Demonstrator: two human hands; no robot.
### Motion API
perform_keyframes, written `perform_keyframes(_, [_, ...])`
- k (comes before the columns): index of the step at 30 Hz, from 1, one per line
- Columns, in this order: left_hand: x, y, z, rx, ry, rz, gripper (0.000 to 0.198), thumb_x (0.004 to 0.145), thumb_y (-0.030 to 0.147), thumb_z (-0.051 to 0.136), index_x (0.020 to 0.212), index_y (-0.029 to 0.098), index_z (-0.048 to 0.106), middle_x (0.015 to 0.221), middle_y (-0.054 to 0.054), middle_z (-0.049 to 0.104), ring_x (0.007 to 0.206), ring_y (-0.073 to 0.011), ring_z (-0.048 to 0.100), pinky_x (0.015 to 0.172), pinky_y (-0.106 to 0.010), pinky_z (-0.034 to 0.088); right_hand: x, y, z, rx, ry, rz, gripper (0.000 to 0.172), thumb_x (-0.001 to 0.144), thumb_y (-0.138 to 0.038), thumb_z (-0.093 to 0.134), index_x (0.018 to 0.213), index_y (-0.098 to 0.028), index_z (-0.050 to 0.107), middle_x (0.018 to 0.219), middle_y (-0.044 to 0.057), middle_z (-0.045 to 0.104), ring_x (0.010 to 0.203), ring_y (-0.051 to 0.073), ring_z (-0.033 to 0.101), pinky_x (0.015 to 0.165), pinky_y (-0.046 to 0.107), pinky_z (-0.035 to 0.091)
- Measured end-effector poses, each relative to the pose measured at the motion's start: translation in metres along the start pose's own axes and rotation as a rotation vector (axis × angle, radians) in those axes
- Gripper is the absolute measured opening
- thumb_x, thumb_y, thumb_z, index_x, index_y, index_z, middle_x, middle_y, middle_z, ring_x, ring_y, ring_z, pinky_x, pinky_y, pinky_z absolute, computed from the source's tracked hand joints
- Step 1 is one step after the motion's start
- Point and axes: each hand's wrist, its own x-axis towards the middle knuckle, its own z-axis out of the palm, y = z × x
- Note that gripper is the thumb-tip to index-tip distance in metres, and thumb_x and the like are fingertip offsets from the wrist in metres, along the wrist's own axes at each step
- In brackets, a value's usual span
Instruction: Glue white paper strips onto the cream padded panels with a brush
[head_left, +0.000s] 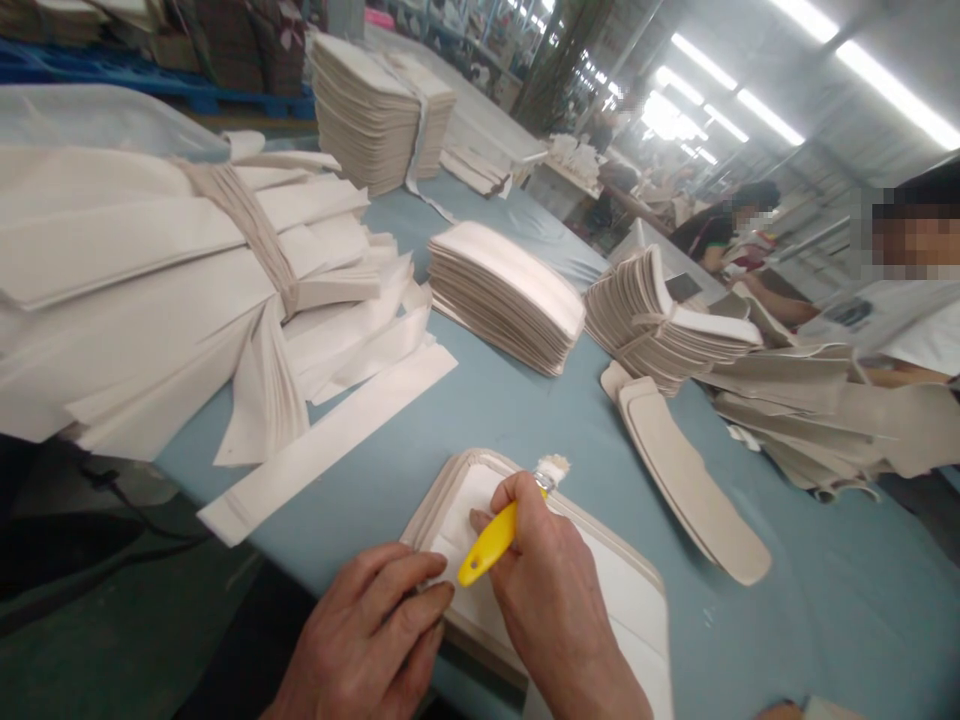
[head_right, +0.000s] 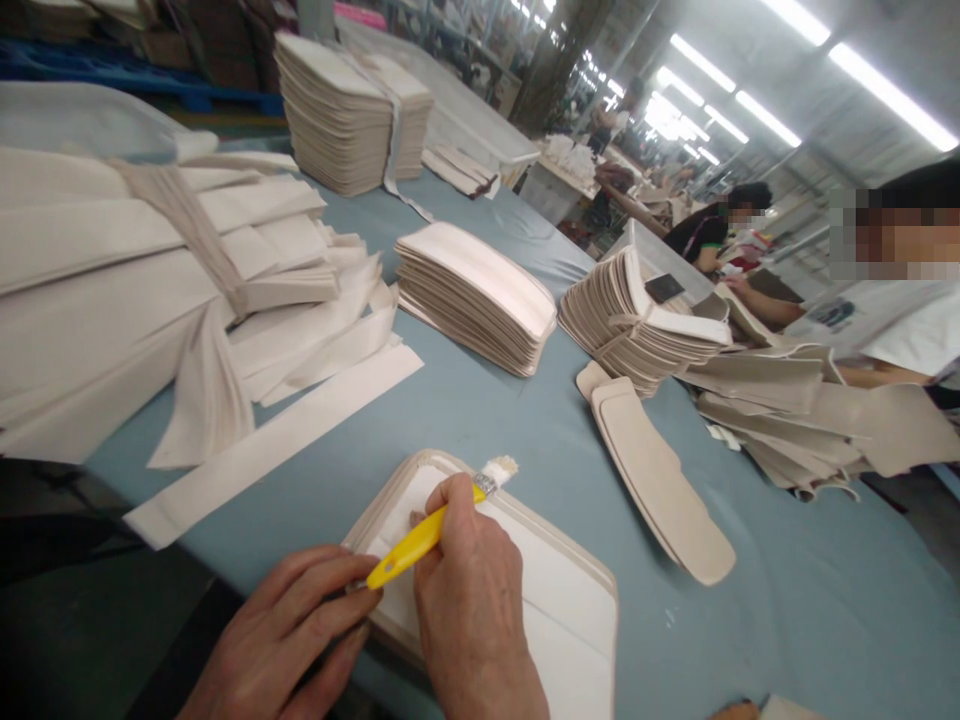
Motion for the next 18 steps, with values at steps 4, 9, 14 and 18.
perform_keyframes(4, [0.002,0.001,-0.004,-0.034,-0.005,0.012,0.021,0.101,0.009,0.053,0.106,0.019,0.070,0.105,-0.006,0.077,0.104,-0.0155,0.069,0.096,-0.024,0.060,0.001,-0.003,-0.002,-0.014,0.001,0.019,0.009,0.097,-0.024,0.062,0.092,-0.027,0.056,0.065,-0.002,0.068,0.063,0.023,0.067,0.055,0.025,0.028])
perform_keyframes(9, [0.002,-0.003,-0.005,-0.046,0.002,0.000,0.022,0.101,0.009,0.052,0.113,0.017,0.069,0.113,-0.009,0.075,0.106,-0.0136,0.071,0.096,-0.021,0.059,0.003,-0.002,-0.002,-0.044,0.016,-0.016,0.006,0.097,-0.022,0.060,0.094,-0.026,0.057,0.063,-0.003,0.067,0.062,0.022,0.066,0.054,0.026,0.024])
perform_keyframes(14, [0.009,-0.010,-0.001,0.109,-0.001,-0.001,0.026,0.101,0.015,0.054,0.122,0.016,0.068,0.123,-0.010,0.075,0.109,-0.0174,0.070,0.098,-0.028,0.058,0.002,0.001,0.000,-0.010,0.018,-0.021,0.007,0.097,-0.020,0.061,0.097,-0.026,0.057,0.066,-0.003,0.068,0.067,0.023,0.068,0.057,0.026,0.026])
perform_keyframes(18, [0.016,-0.013,0.001,0.169,-0.019,0.058,0.025,0.101,0.016,0.054,0.120,0.015,0.070,0.125,-0.009,0.076,0.108,-0.0202,0.067,0.096,-0.032,0.058,0.003,0.002,0.001,0.031,-0.009,0.002,0.018,0.092,-0.011,0.062,0.100,-0.026,0.056,0.071,-0.002,0.070,0.072,0.024,0.070,0.060,0.026,0.027])
